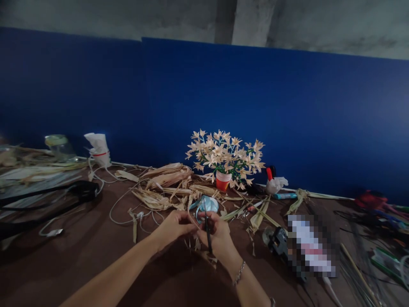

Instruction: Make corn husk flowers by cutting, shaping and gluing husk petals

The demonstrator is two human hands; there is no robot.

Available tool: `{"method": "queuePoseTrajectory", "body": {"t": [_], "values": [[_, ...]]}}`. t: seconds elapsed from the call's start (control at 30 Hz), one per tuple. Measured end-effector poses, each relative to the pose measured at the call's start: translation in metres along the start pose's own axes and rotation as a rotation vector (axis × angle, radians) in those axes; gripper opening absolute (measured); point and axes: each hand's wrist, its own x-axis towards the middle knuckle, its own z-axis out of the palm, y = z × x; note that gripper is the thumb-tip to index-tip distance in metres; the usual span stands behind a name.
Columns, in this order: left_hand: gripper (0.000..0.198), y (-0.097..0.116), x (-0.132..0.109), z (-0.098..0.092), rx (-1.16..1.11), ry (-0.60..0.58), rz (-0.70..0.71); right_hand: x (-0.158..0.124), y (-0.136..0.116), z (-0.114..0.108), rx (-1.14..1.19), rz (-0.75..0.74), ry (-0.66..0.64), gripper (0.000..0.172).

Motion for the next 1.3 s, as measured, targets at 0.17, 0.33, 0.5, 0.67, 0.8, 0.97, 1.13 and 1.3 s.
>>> {"method": "queuePoseTrajectory", "body": {"t": [0.17, 0.33, 0.5, 0.67, 0.8, 0.97, 1.13, 1.3], "values": [[0.014, 0.006, -0.003, -0.002, -0.031, -0.03, -0.036, -0.001, 0.007, 0.001, 0.122, 0.0, 0.038, 0.04], [0.016, -0.002, 0.0, 0.0, -0.179, 0.017, -0.076, 0.0, 0.012, 0.001, 0.169, -0.011, 0.111, 0.036], [0.013, -0.017, 0.003, 0.01, -0.55, 0.179, -0.24, 0.004, 0.02, -0.001, -0.001, -0.176, 0.182, 0.032], [0.019, -0.012, 0.001, 0.019, -0.312, 0.255, 0.025, 0.004, 0.02, 0.002, -0.044, -0.234, 0.223, 0.03], [0.025, -0.005, -0.002, 0.019, -0.294, 0.197, 0.044, 0.004, 0.015, 0.002, 0.054, -0.145, 0.211, 0.037], [0.024, -0.006, -0.002, 0.017, -0.369, 0.166, -0.027, 0.004, 0.018, 0.001, 0.114, -0.075, 0.212, 0.041], [0.023, -0.003, -0.003, 0.015, -0.292, 0.209, 0.047, 0.004, 0.014, 0.002, 0.083, -0.093, 0.221, 0.04], [0.019, 0.002, -0.001, 0.003, -0.43, 0.401, 0.027, 0.0, 0.012, -0.002, 0.055, 0.062, 0.049, 0.042]]}}
